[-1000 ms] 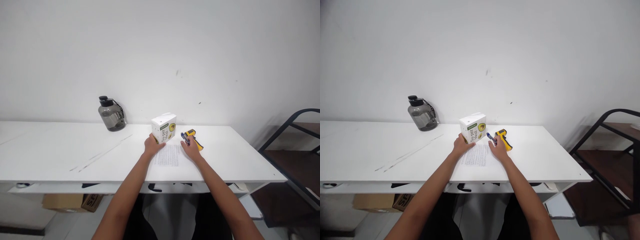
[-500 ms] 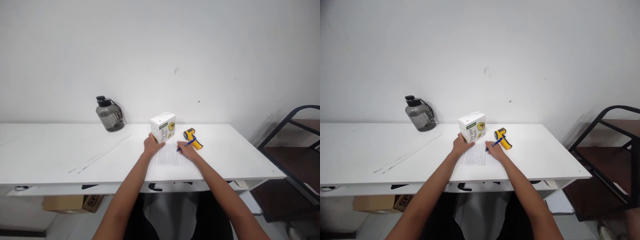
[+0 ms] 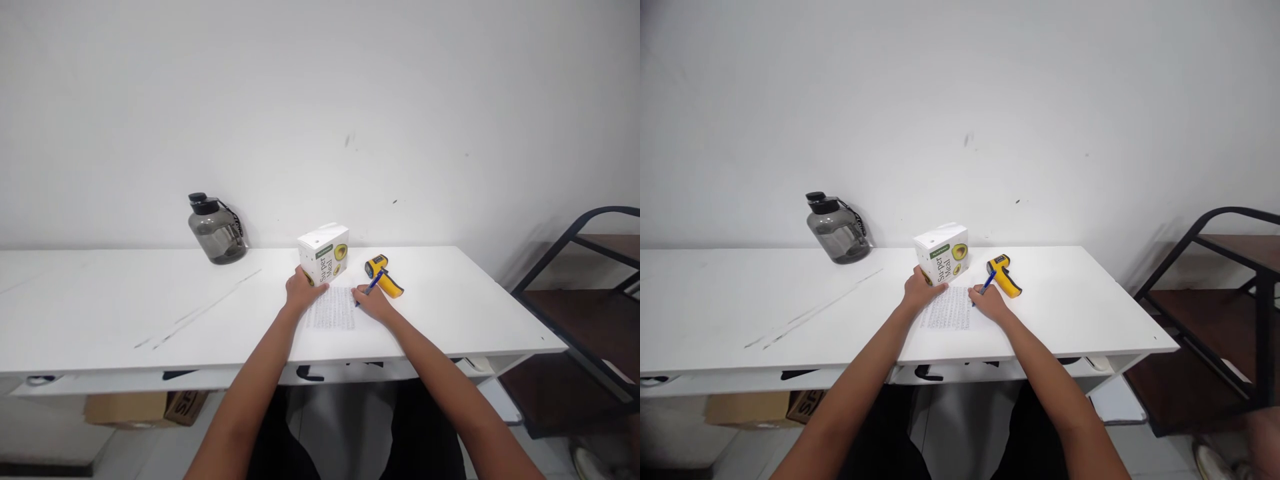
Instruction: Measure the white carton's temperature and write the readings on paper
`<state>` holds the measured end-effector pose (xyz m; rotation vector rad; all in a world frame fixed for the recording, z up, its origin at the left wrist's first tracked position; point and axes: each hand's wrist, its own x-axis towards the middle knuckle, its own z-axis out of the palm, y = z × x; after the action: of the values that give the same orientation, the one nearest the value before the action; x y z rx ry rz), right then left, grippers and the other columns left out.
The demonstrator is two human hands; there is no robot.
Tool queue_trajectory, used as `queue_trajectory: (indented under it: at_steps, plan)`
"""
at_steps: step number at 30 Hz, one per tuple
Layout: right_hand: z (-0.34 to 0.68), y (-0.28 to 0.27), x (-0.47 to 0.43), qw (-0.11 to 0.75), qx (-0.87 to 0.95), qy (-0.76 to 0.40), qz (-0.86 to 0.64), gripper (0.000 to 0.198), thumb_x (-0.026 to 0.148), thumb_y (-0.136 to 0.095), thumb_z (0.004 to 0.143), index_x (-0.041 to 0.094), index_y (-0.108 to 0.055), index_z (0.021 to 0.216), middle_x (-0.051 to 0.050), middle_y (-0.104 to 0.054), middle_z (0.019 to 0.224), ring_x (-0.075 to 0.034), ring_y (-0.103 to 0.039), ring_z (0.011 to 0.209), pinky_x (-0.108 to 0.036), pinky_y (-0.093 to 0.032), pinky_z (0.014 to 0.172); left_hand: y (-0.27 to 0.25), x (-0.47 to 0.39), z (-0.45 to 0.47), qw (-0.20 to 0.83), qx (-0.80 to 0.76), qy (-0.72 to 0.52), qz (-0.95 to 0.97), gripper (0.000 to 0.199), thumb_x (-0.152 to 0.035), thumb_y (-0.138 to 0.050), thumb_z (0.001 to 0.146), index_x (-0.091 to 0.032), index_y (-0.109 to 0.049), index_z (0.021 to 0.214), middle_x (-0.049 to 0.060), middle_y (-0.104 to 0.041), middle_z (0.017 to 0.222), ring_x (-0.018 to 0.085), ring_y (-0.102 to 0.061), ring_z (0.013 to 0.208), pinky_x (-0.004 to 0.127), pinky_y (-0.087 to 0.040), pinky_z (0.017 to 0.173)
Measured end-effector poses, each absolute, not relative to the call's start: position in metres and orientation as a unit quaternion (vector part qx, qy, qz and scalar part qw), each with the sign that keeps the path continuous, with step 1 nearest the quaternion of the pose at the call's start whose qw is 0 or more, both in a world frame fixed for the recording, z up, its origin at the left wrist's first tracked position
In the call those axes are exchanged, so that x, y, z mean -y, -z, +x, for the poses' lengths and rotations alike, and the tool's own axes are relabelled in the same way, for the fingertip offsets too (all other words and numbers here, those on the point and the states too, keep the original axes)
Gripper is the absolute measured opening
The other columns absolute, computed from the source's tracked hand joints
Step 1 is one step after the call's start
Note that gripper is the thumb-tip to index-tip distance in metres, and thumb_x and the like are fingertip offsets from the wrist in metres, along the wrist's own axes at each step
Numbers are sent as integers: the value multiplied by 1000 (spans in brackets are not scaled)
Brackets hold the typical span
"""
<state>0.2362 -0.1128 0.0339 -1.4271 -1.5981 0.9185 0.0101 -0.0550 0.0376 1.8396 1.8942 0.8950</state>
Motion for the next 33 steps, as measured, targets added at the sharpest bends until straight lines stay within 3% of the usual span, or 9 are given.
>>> queue_trajectory:
  at_steps: [33]
  plan:
    - [235, -35, 114, 396, 625, -354, -571, 33, 45, -51, 81, 24, -48, 56, 1, -54, 59, -17, -50, 65, -31, -38, 67, -40, 58, 11, 179, -656, -313, 664, 75, -50, -79, 71, -21, -37, 127, 16, -66, 132, 35, -61, 129, 46, -48, 100]
